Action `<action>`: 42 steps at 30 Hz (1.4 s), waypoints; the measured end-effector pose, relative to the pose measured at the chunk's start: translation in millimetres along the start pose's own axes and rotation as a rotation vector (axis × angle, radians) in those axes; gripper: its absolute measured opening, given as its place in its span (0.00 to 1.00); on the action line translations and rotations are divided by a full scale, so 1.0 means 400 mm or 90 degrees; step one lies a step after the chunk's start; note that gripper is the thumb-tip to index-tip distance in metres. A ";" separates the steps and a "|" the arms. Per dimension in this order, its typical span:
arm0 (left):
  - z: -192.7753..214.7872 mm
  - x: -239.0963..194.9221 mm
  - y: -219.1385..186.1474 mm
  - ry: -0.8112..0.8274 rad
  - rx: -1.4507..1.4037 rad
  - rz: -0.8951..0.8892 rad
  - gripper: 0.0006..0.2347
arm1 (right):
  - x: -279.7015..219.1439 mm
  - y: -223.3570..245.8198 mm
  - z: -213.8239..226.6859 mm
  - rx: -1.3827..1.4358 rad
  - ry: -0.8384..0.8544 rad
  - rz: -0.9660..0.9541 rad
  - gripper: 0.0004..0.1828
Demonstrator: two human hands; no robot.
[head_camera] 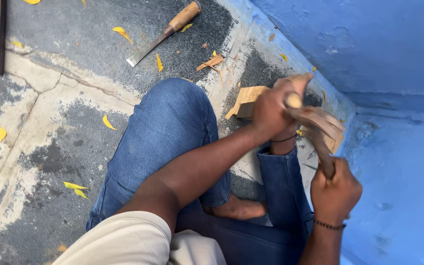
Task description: The person sits cross-legged on a concrete floor and carves small wooden blocks using a chisel and hammer. They hold the chisel against the wood and strike it repeatedly to shape the blocks, occasionally adjusting the wood's position.
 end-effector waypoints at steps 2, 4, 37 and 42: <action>0.011 0.001 -0.023 -0.051 0.014 -0.058 0.11 | -0.010 0.007 0.041 0.088 -0.067 0.000 0.03; -0.028 0.010 -0.010 0.019 0.015 -0.003 0.12 | -0.011 -0.021 0.098 0.214 -0.143 -0.024 0.05; -0.008 0.070 0.105 -0.033 -0.028 0.096 0.12 | 0.060 -0.031 0.145 0.392 -0.268 -0.014 0.15; 0.047 0.070 0.099 -0.057 -0.042 0.110 0.13 | 0.070 0.105 0.053 0.036 -0.007 0.072 0.11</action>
Point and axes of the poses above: each hand's wrist, its own x-axis towards the middle knuckle, its own z-axis out of the back of the hand, y = z × x, the point moved 9 cm from there along x, towards the middle knuckle, and after that the axes turned 4 degrees about -y, right-handed, at the moved point
